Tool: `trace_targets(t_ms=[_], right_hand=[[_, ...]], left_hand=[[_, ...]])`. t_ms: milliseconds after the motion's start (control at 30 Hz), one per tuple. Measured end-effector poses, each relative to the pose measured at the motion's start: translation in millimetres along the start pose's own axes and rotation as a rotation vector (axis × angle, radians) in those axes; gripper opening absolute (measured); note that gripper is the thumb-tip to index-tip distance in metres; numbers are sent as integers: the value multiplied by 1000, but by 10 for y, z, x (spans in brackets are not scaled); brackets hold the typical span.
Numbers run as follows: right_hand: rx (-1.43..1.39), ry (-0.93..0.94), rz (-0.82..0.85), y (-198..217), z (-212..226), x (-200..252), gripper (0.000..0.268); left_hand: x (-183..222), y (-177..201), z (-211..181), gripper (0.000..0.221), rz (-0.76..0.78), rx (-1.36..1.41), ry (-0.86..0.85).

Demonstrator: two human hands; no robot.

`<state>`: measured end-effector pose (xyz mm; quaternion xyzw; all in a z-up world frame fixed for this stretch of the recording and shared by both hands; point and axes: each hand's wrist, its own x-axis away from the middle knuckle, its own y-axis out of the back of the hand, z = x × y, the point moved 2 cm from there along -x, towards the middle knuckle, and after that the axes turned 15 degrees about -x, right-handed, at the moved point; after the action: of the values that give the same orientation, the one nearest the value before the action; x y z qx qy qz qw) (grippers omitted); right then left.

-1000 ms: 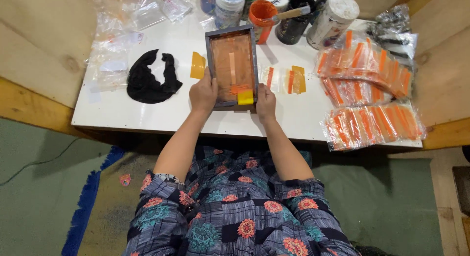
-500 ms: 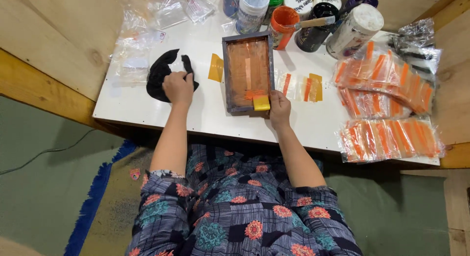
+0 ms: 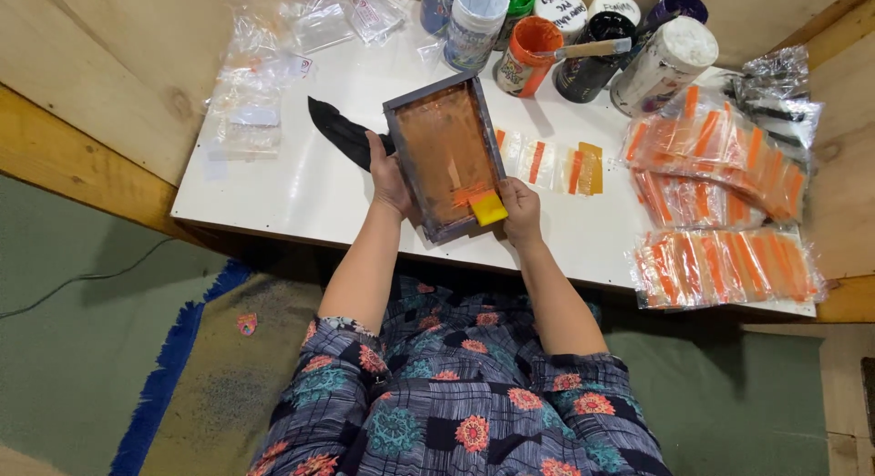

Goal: Cleaning orange ink from a screen printing frame using a plastic scraper

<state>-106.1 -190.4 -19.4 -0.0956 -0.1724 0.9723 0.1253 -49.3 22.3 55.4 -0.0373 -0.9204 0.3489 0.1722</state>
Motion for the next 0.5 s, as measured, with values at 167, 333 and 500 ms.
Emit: trace_targets(t_ms=[167,333,500], right_hand=[[75,15,17,66,-96,-23,34],[158,34,48,61,-95,-27,34],[231,49,75,38,-93,-23,33]], left_hand=[[279,-41,-62,91,78,-109,37],[48,332,79,94,148,-136,171],[-110,433,34,87,102,206,-92]])
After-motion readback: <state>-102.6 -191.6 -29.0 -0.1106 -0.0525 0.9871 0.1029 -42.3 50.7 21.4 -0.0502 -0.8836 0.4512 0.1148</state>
